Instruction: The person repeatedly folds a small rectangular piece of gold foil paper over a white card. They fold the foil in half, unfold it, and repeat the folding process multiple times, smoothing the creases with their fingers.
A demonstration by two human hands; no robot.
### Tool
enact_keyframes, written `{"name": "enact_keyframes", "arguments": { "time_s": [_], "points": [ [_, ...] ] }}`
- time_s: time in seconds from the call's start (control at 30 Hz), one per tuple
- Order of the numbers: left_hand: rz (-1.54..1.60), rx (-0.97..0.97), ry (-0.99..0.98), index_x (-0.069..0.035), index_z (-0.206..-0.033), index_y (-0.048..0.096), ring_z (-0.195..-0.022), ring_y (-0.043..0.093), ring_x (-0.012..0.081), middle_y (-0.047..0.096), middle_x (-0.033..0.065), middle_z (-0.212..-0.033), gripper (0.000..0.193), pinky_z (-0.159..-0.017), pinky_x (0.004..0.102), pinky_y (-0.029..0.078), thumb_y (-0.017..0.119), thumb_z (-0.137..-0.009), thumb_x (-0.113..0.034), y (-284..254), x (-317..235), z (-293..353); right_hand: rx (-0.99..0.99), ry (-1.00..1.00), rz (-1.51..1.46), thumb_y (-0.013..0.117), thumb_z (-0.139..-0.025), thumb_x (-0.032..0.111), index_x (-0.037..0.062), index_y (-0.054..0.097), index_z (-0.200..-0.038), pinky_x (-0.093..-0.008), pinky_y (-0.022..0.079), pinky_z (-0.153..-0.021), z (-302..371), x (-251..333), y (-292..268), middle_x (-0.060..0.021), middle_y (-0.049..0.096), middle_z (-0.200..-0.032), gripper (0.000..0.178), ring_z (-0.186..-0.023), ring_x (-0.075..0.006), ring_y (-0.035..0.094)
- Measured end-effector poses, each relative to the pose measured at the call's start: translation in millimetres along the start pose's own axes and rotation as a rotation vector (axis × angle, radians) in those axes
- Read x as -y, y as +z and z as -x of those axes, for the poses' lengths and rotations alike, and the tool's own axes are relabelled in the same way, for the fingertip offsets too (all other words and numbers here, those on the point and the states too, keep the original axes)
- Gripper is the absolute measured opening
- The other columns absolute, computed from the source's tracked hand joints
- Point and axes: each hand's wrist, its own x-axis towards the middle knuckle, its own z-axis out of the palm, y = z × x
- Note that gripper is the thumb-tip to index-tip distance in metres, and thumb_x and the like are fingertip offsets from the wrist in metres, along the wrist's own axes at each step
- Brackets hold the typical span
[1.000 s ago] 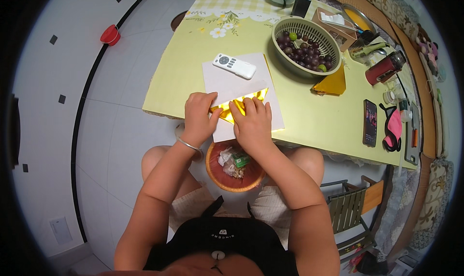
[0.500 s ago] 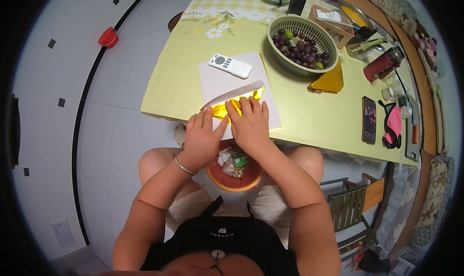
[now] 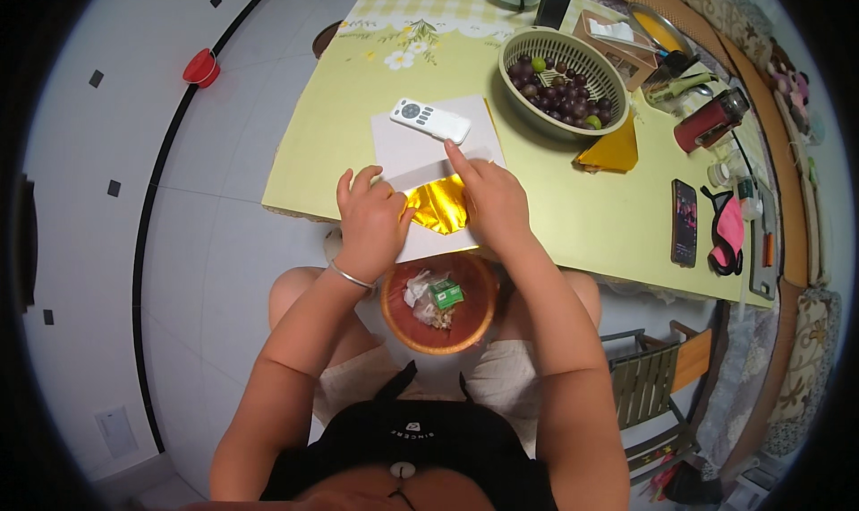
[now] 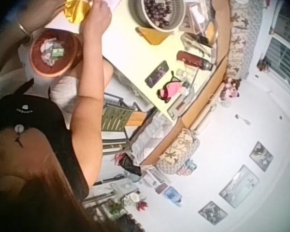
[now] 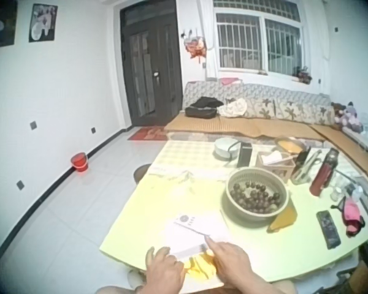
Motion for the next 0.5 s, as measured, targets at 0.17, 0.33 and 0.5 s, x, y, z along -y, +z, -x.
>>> {"name": "enact_keyframes", "arguments": {
  "time_s": [0.17, 0.33, 0.5],
  "points": [
    [0.020, -0.259, 0.025, 0.003, -0.125, 0.063, -0.125, 0.052, 0.0401, 0.064, 0.0182, -0.113, 0.050, -0.119, 0.0652, 0.021, 0.076, -0.079, -0.012, 6, -4, -12, -0.175, -0.142, 0.187, 0.064, -0.084, 0.001, 0.0127, 0.049, -0.151, -0.0540, 0.029, -0.121, -13, 2, -3, -0.0097, 0.065, -0.121, 0.070, -0.125, -0.0317, 0.057],
    [0.058, -0.068, 0.162, 0.007, -0.123, 0.062, -0.117, 0.056, 0.0410, 0.063, 0.0215, -0.111, 0.042, -0.116, 0.0588, 0.035, 0.067, -0.084, -0.006, 14, -1, -16, 0.096, -0.219, 0.159, 0.060, -0.088, 0.005, 0.0087, 0.057, -0.143, -0.0538, 0.026, -0.124, -14, -6, -9, -0.0095, 0.067, -0.127, 0.055, -0.135, -0.0297, 0.052],
    [0.102, -0.090, 0.180, 0.010, -0.119, 0.061, -0.120, 0.059, 0.0452, 0.061, 0.0296, -0.127, 0.034, -0.109, 0.0543, 0.045, 0.058, -0.088, -0.002, 32, -15, -5, 0.183, -0.283, 0.132, 0.060, -0.088, 0.006, 0.0051, 0.059, -0.139, -0.0489, 0.035, -0.121, -7, -12, -4, -0.0121, 0.063, -0.141, 0.051, -0.140, -0.0316, 0.051]
  ]
}}
